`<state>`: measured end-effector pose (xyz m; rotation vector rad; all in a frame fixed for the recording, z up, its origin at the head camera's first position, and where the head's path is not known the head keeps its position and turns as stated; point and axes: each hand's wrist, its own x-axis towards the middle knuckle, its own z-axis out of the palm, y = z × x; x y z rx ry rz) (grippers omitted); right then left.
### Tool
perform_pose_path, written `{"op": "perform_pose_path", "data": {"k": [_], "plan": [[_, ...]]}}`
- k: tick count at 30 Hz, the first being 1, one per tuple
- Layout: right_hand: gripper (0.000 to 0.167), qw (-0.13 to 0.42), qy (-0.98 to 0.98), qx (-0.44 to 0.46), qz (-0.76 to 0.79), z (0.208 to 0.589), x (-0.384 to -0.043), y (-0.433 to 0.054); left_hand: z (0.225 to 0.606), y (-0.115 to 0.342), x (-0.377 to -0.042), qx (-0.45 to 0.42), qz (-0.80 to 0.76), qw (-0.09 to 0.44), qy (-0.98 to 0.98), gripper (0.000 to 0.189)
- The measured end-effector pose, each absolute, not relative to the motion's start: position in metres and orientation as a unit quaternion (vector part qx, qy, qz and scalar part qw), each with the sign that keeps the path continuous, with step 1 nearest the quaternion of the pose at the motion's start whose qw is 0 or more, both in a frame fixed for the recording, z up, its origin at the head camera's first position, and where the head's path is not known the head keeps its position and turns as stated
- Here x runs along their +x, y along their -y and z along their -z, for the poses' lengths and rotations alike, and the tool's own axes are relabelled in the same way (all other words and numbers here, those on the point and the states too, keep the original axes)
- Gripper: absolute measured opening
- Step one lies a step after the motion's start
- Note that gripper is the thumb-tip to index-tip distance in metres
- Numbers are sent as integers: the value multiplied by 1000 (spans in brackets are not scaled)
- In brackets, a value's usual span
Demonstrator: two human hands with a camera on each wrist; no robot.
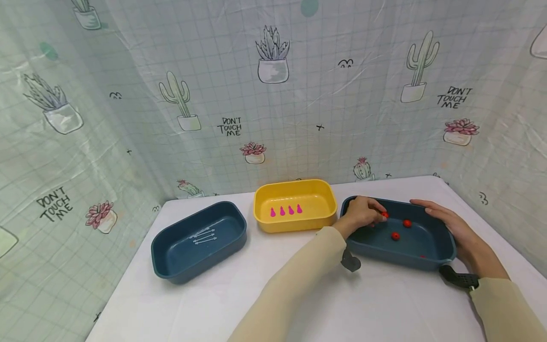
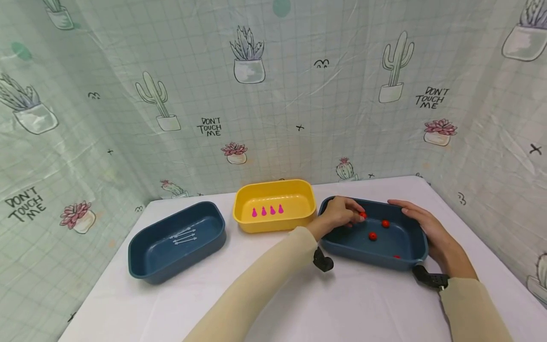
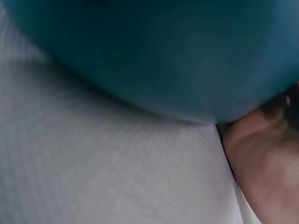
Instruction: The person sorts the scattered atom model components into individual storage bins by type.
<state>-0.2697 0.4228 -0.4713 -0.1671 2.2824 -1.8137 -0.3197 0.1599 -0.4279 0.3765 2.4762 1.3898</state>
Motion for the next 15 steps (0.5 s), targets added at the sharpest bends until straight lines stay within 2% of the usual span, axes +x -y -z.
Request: {"op": "perform_pose_path", "data": {"k": [15], "plan": [[52,114,-749,-77,648,469,-267,-423,433,-159,-316,191,-355,129,-906,10]]}}
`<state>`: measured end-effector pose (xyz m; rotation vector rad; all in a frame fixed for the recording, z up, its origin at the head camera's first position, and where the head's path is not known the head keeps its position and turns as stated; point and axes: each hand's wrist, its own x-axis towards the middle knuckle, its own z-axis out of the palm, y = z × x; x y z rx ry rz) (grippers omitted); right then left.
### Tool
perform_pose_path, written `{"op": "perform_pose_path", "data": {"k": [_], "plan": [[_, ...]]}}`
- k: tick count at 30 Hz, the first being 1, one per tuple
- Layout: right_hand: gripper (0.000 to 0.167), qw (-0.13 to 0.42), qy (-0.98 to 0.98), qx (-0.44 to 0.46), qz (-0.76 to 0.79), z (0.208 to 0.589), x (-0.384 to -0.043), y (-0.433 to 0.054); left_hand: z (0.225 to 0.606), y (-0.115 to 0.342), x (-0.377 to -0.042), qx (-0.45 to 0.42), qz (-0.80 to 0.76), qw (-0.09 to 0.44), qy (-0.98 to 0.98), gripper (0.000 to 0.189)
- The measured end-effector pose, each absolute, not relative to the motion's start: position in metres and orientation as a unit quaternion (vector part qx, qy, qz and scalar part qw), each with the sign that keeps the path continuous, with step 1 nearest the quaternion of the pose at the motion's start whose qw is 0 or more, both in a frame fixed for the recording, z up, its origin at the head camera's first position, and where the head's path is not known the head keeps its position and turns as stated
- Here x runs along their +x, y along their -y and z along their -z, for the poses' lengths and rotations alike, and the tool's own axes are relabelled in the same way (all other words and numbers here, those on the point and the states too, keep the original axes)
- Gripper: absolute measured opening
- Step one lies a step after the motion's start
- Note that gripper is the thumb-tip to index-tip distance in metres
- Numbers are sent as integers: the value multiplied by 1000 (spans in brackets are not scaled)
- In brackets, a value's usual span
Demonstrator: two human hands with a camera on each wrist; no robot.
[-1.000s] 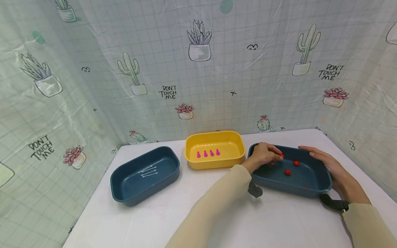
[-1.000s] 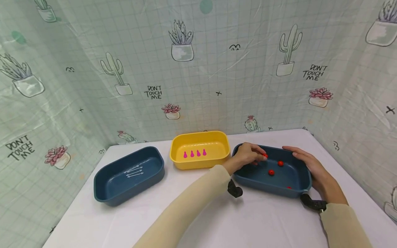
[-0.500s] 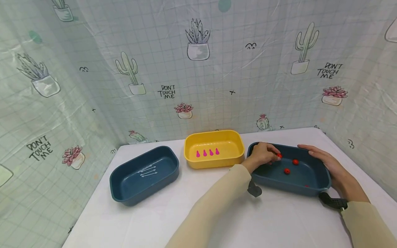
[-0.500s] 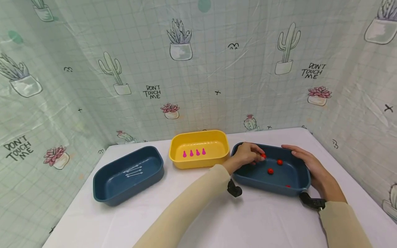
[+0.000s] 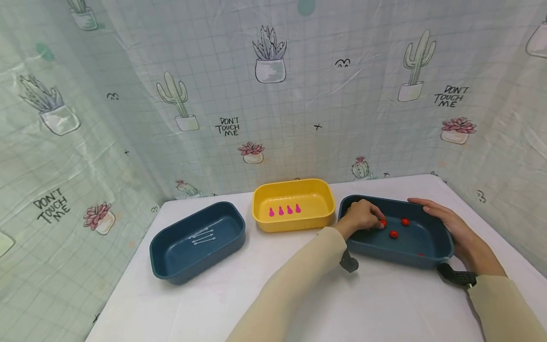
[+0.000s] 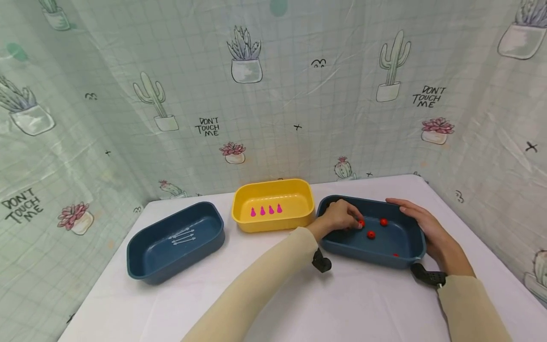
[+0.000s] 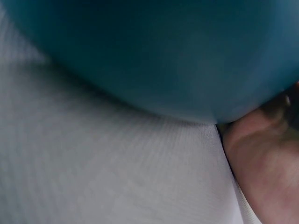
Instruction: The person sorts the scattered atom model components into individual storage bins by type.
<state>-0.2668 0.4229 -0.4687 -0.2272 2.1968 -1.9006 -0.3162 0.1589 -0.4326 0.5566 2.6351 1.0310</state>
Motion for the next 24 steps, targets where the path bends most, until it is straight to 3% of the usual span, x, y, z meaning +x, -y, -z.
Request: {"op": "perform_pose_path", "data": {"k": [15,24], "plan": [[48,122,-722,-77,676,467,-270,-423,427,-154,-317,203,-417,149,-873,15],[54,117,-758,-62,639,467,-269,-422,413,-148,-311,215,-486,167,-830,18]]}}
